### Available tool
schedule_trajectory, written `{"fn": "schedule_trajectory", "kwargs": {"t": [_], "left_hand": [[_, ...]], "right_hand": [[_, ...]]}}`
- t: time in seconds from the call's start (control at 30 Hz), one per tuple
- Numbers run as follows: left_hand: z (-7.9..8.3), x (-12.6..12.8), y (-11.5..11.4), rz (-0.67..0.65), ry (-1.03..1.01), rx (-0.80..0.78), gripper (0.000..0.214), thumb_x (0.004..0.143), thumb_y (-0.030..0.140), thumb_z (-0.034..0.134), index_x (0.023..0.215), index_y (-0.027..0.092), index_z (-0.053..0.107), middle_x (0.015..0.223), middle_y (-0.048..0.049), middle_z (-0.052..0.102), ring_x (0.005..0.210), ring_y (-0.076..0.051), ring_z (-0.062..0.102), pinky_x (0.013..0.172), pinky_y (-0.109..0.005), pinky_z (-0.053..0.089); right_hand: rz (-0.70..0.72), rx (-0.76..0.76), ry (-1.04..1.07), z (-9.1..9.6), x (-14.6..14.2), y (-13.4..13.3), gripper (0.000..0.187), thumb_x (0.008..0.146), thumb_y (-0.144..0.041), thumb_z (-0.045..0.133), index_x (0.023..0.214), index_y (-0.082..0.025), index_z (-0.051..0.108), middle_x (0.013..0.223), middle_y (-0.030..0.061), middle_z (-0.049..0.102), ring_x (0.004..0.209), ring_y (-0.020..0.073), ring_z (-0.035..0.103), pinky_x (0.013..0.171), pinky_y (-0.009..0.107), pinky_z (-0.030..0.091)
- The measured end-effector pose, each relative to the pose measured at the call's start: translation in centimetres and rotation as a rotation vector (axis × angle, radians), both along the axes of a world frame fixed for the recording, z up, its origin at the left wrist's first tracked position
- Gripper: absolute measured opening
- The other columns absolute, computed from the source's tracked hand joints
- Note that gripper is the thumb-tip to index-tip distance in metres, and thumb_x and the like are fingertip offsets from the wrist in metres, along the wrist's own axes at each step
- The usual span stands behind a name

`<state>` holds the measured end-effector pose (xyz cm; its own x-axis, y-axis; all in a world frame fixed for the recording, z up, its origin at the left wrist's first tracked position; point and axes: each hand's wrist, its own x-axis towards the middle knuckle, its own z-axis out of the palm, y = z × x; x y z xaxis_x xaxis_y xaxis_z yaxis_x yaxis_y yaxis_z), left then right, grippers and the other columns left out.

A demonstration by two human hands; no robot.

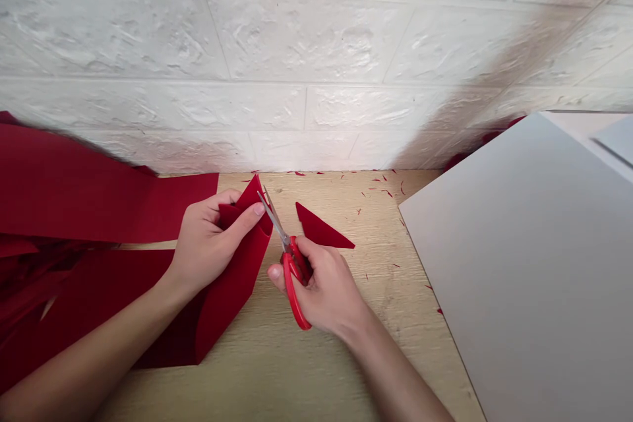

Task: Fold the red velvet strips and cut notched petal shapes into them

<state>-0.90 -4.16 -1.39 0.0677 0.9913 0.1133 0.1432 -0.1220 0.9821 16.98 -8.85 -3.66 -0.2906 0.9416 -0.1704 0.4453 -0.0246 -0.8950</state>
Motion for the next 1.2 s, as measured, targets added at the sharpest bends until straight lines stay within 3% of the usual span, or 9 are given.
{"fn": "schedule_trajectory", "kwargs": {"t": [0.2,0.4,0.77,1.2], "left_hand": [[-0.15,-0.07,0.08,-0.019,0.0,-0.006,0.019,0.088,0.036,0.069,0.084,0.018,0.073,0.08,-0.001,0.075,0.067,-0.013,0.066,0.062,-0.022,0.052],[-0.19,-0.12,0.02,-0.022,0.035,0.02,0.02,0.089,0.034,0.068,0.078,0.018,0.071,0.074,0.0004,0.072,0.064,-0.01,0.062,0.06,-0.02,0.05],[-0.19,0.02,0.04,-0.023,0.003,-0.026,0.019,0.087,0.035,0.07,0.081,0.018,0.073,0.075,-0.0001,0.073,0.063,-0.011,0.063,0.058,-0.02,0.051],[-0.4,0.02,0.08,-0.013,-0.045,-0.047,0.017,0.087,0.033,0.071,0.08,0.018,0.071,0.071,0.003,0.072,0.059,-0.007,0.061,0.056,-0.015,0.049]], "right_hand": [[-0.008,0.044,-0.074,-0.2,0.16,0.02,0.039,0.087,-0.052,0.065,0.073,-0.023,0.042,0.063,-0.0052,0.044,0.056,0.0112,0.035,0.052,0.026,0.027],[-0.022,0.078,-0.123,0.08,0.15,0.12,0.036,0.087,-0.051,0.064,0.075,-0.022,0.046,0.067,-0.0031,0.052,0.058,0.012,0.041,0.054,0.026,0.031],[-0.076,0.041,-0.109,0.14,-0.03,0.11,0.04,0.085,-0.049,0.067,0.069,-0.023,0.042,0.058,-0.0053,0.046,0.052,0.0097,0.034,0.047,0.024,0.027],[-0.116,-0.007,-0.074,-0.07,-0.12,0.26,0.037,0.084,-0.05,0.067,0.067,-0.02,0.054,0.056,-0.0048,0.048,0.052,0.0094,0.034,0.048,0.023,0.029]]}}
